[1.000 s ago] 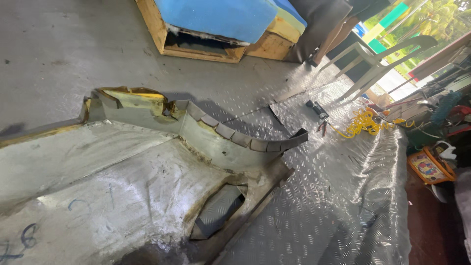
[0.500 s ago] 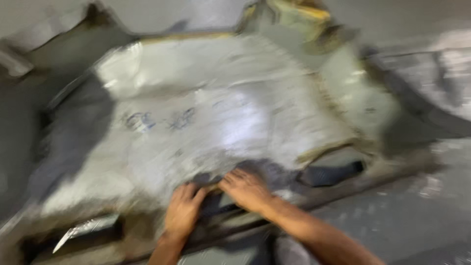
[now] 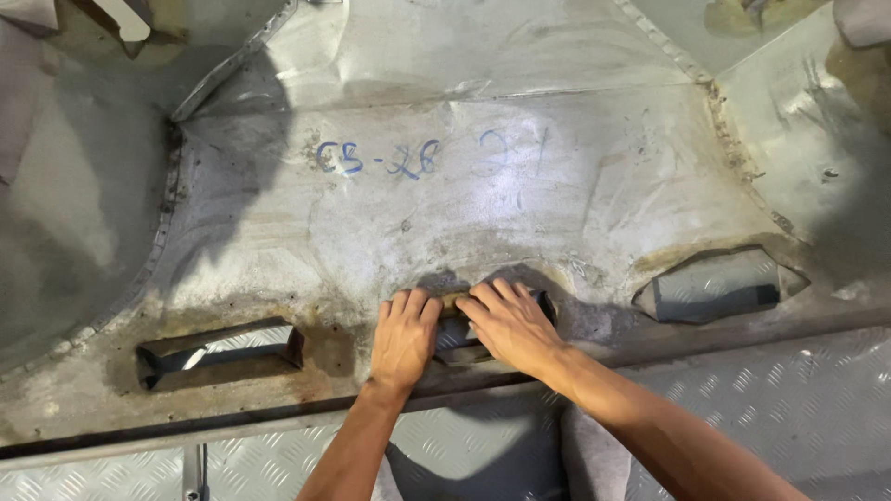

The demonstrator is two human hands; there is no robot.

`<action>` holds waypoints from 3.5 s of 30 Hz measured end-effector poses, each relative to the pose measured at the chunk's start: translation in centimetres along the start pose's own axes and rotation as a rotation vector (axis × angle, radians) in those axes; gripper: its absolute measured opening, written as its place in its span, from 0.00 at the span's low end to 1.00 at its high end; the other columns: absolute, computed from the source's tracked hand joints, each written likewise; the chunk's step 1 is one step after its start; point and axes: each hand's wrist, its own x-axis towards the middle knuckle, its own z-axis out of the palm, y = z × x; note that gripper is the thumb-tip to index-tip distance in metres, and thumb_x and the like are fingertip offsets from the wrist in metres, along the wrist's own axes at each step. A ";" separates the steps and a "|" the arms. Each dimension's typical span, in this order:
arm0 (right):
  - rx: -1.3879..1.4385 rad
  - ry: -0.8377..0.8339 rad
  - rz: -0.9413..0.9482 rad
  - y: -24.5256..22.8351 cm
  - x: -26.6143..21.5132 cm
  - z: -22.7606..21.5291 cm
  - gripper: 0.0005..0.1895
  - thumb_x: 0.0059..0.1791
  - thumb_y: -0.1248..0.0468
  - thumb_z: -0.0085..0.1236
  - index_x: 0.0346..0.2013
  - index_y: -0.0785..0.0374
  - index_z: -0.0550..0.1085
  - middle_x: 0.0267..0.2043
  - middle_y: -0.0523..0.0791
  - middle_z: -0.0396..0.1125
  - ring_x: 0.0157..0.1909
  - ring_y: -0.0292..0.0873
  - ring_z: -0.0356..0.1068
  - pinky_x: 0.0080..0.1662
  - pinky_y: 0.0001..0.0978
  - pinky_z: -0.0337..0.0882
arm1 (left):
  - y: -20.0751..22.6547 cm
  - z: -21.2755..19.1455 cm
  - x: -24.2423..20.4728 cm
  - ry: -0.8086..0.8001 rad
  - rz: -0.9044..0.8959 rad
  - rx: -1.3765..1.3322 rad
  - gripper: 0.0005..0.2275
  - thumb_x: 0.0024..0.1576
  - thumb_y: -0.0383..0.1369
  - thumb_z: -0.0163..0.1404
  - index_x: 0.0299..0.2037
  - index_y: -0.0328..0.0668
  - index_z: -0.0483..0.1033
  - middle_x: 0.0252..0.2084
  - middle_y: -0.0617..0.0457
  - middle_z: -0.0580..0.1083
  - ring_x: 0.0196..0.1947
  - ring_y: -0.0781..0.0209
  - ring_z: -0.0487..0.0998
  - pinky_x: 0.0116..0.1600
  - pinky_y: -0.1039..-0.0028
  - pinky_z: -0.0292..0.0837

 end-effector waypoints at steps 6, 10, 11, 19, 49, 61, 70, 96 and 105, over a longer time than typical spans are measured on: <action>-0.056 -0.016 0.035 -0.4 -1.4 0.8 0.29 0.43 0.70 0.57 0.61 0.60 0.71 0.55 0.48 0.64 0.55 0.53 0.62 0.58 0.49 0.62 | 0.4 -0.4 -2.2 0.071 0.055 -0.021 0.14 0.55 0.29 0.50 0.51 0.41 0.77 0.52 0.53 0.72 0.54 0.52 0.71 0.54 0.59 0.65; -0.186 -0.121 0.013 -0.3 -1.5 1.5 0.33 0.44 0.72 0.53 0.66 0.61 0.68 0.59 0.48 0.62 0.57 0.52 0.62 0.61 0.50 0.61 | 0.8 -0.6 -2.4 -0.005 0.062 0.082 0.19 0.51 0.29 0.49 0.55 0.40 0.76 0.55 0.51 0.70 0.57 0.51 0.69 0.57 0.58 0.64; -0.188 -0.133 0.008 -0.3 -1.5 1.5 0.33 0.44 0.72 0.53 0.66 0.61 0.67 0.61 0.48 0.62 0.58 0.52 0.61 0.61 0.50 0.61 | 0.8 -0.6 -2.5 -0.025 0.057 0.095 0.20 0.52 0.29 0.49 0.56 0.40 0.75 0.55 0.52 0.70 0.57 0.52 0.68 0.57 0.58 0.64; -0.280 -0.223 0.007 -0.5 -1.0 1.9 0.33 0.45 0.70 0.52 0.67 0.65 0.65 0.65 0.51 0.59 0.59 0.54 0.60 0.57 0.49 0.61 | 0.9 -0.1 -2.2 -0.096 0.047 0.193 0.22 0.52 0.31 0.50 0.59 0.41 0.74 0.56 0.54 0.69 0.57 0.55 0.67 0.56 0.55 0.64; -0.093 -0.131 -0.046 -0.4 0.9 4.4 0.33 0.41 0.73 0.52 0.62 0.58 0.71 0.60 0.47 0.62 0.56 0.52 0.59 0.56 0.49 0.62 | 0.4 -1.0 -0.1 -0.333 -0.500 0.103 0.13 0.63 0.37 0.48 0.29 0.42 0.78 0.25 0.40 0.78 0.24 0.46 0.83 0.29 0.61 0.79; -0.184 -0.202 -0.110 -0.6 1.3 3.4 0.25 0.45 0.66 0.51 0.57 0.63 0.77 0.58 0.45 0.62 0.56 0.50 0.59 0.56 0.47 0.61 | 2.4 0.7 -0.8 -0.151 -0.595 0.042 0.13 0.62 0.40 0.46 0.29 0.44 0.77 0.24 0.39 0.78 0.24 0.39 0.81 0.31 0.55 0.78; 0.050 -0.022 0.046 -1.7 1.5 2.4 0.22 0.50 0.63 0.56 0.59 0.56 0.76 0.51 0.46 0.67 0.51 0.49 0.63 0.53 0.48 0.62 | 4.6 -2.2 -3.4 -0.057 -0.455 -0.178 0.14 0.59 0.39 0.50 0.44 0.33 0.74 0.42 0.35 0.76 0.44 0.37 0.76 0.51 0.54 0.72; 0.611 -0.277 0.574 -4.2 5.1 6.2 0.13 0.54 0.62 0.50 0.42 0.70 0.75 0.33 0.57 0.74 0.33 0.52 0.76 0.42 0.48 0.73 | 2.1 -2.5 -8.0 -0.030 -0.338 0.037 0.21 0.56 0.35 0.51 0.62 0.51 0.75 0.45 0.52 0.72 0.43 0.51 0.72 0.44 0.60 0.66; 0.789 -0.505 0.570 -2.4 6.9 4.6 0.12 0.55 0.65 0.51 0.30 0.70 0.72 0.28 0.47 0.72 0.24 0.35 0.74 0.28 0.36 0.74 | 1.7 -2.6 -8.4 -0.093 -0.260 0.130 0.21 0.57 0.37 0.52 0.63 0.56 0.74 0.47 0.51 0.71 0.44 0.51 0.72 0.42 0.57 0.67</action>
